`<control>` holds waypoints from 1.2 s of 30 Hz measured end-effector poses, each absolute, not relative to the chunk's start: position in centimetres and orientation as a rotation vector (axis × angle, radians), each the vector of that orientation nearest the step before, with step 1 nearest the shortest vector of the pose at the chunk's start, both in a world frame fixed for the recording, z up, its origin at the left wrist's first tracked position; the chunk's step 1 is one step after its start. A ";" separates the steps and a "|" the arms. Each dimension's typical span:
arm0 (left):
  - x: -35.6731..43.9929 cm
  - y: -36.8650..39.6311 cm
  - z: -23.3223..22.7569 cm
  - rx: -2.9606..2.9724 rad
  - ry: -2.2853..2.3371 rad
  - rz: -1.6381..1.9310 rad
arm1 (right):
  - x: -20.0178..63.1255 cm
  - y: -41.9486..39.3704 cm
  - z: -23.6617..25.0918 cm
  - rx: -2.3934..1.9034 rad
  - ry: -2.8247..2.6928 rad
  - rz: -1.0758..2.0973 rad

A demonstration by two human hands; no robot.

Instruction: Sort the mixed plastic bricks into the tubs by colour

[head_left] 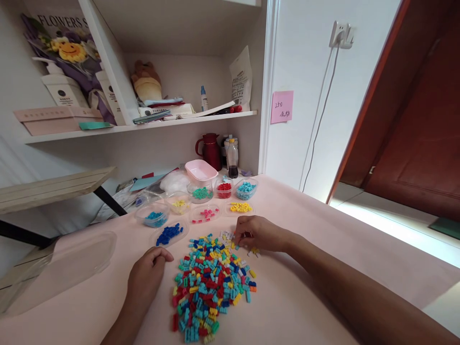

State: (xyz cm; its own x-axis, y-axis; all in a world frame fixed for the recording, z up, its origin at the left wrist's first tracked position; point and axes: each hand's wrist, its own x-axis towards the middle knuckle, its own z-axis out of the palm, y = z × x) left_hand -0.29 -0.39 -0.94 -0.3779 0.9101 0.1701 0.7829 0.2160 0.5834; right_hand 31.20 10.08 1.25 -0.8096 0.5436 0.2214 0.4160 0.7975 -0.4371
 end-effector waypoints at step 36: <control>-0.6 -0.3 -1.5 1.629 2.200 1.017 | 32.5 18.2 5.4 -1.195 -1.727 0.376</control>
State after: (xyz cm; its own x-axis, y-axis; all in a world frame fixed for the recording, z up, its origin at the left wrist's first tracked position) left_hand -0.56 -0.29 -1.47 -0.3609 0.9066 0.2186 0.7538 0.1456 0.6408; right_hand 32.49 18.17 5.44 -0.0525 0.8443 0.5332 0.5460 0.4714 -0.6926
